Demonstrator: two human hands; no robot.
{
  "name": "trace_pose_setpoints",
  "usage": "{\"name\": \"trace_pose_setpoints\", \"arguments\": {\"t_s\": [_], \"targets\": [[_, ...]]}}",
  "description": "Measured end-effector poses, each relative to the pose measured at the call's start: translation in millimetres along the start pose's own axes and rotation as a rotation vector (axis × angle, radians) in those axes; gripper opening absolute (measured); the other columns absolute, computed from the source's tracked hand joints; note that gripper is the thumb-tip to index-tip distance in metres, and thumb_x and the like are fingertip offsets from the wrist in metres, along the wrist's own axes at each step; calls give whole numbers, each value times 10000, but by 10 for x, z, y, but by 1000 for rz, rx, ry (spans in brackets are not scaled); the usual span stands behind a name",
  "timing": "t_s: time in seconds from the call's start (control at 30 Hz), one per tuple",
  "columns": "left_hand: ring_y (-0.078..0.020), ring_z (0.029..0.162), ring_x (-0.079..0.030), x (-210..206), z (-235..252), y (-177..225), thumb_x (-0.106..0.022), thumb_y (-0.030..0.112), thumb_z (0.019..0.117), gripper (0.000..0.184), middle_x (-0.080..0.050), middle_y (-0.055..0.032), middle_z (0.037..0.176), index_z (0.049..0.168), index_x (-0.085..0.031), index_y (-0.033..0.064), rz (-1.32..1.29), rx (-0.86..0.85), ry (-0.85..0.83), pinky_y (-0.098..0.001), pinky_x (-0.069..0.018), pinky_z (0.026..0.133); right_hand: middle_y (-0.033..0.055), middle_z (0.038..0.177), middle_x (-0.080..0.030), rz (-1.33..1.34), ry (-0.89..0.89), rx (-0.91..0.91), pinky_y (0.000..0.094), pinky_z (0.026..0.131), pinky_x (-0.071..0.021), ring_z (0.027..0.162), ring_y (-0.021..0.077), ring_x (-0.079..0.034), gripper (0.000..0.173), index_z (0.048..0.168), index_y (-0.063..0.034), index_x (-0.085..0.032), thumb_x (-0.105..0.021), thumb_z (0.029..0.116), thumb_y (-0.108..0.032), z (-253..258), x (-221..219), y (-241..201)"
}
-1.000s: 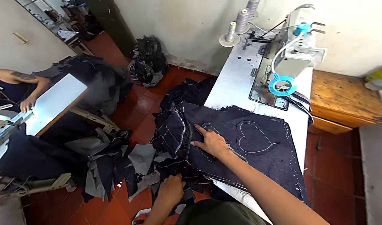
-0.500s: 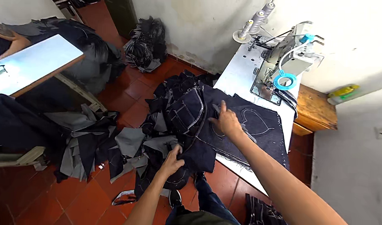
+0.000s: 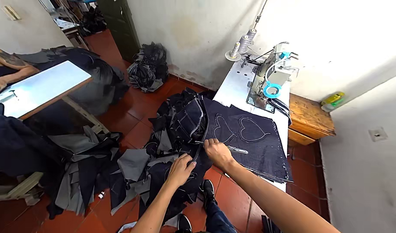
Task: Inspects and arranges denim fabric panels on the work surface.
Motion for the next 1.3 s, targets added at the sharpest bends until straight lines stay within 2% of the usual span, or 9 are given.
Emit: {"name": "trace_pose_setpoints", "arguments": {"t_s": [0.3, 0.43, 0.5, 0.63, 0.7, 0.93, 1.07, 1.17, 1.3], "targets": [[-51, 838, -584, 344, -776, 341, -595, 206, 977, 211, -621, 26, 873, 835, -672, 70, -591, -251, 279, -259, -500, 793, 176, 871, -687, 583, 99, -122, 566, 737, -558, 807, 351, -693, 423, 1066, -3, -652, -438, 1090, -367, -462, 339, 579], [-31, 850, -623, 1279, -1387, 1261, -607, 306, 1018, 242, -657, 50, 874, 883, -710, 134, -468, -546, 422, -219, -541, 776, -14, 1112, -709, 1439, -47, -57, 282, 761, -555, 914, 53, -657, 865, 1257, -61, -590, -765, 708, -707, -1159, -273, 616], [-24, 840, -646, 1647, -1561, 1578, -630, 331, 1003, 183, -680, 73, 891, 923, -735, 203, -363, -590, 535, -197, -564, 750, -89, 982, -723, 1747, -63, -42, 252, 701, -575, 831, 19, -675, 751, 1181, -146, -602, -893, 626, -560, -1309, -565, 231], [49, 945, -654, 2183, -1864, 1833, -571, 148, 1015, 176, -714, 167, 993, 994, -735, 208, -103, -620, 906, -160, -545, 855, -107, 725, -628, 2212, -5, 222, 171, 470, -430, 545, -18, -526, 284, 909, -257, -596, -847, 807, -172, -1285, -438, -159], [72, 949, -646, 2309, -1848, 1820, -513, 16, 981, 216, -703, 167, 950, 945, -707, 106, 9, -689, 985, -153, -528, 883, -151, 731, -623, 2140, 198, 285, 128, 460, -414, 537, -64, -508, 229, 931, -317, -651, -827, 830, -211, -1425, -91, 259], [90, 1011, -649, 1377, -789, 1670, -568, 164, 1045, 170, -706, 243, 1060, 1096, -707, 247, -86, -719, 955, -145, -536, 910, -101, 858, -712, 1161, 621, -42, 164, 568, -547, 681, -9, -644, 160, 923, -262, -663, -791, 829, -279, -2187, 1410, 2366], [78, 752, -564, 782, 251, 1798, -576, 118, 1012, 319, -575, 111, 830, 1241, -529, -100, -184, -487, 1053, -135, -512, 723, -94, 728, -595, 609, 619, -93, 236, 518, -462, 598, 12, -534, 164, 882, -170, -628, -775, 829, -220, -1617, 1942, 3054], [-149, 702, -612, 393, 1030, 1575, -554, 93, 1010, 556, -615, -149, 838, 1443, -356, -195, 4, -222, 970, -323, -564, 694, 157, 742, -628, 445, 336, -258, 593, 646, -505, 700, 345, -631, 156, 887, 13, -655, -804, 844, -11, -696, 1767, 3455], [-471, 851, -719, -1, 1761, 1022, -564, 149, 1039, 727, -679, -338, 1046, 1577, -152, -114, 277, 198, 777, -597, -577, 815, 300, 1022, -685, 435, 107, -408, 718, 800, -510, 975, 513, -668, 199, 1069, 22, -699, -722, 926, -114, 365, 515, 3686]]}}
Point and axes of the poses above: each hand's wrist, its own z-axis towards the middle knuckle, its own x-axis out of the back of the hand, y = z × x, the point moved 1 cm from there along z, towards the middle knuckle
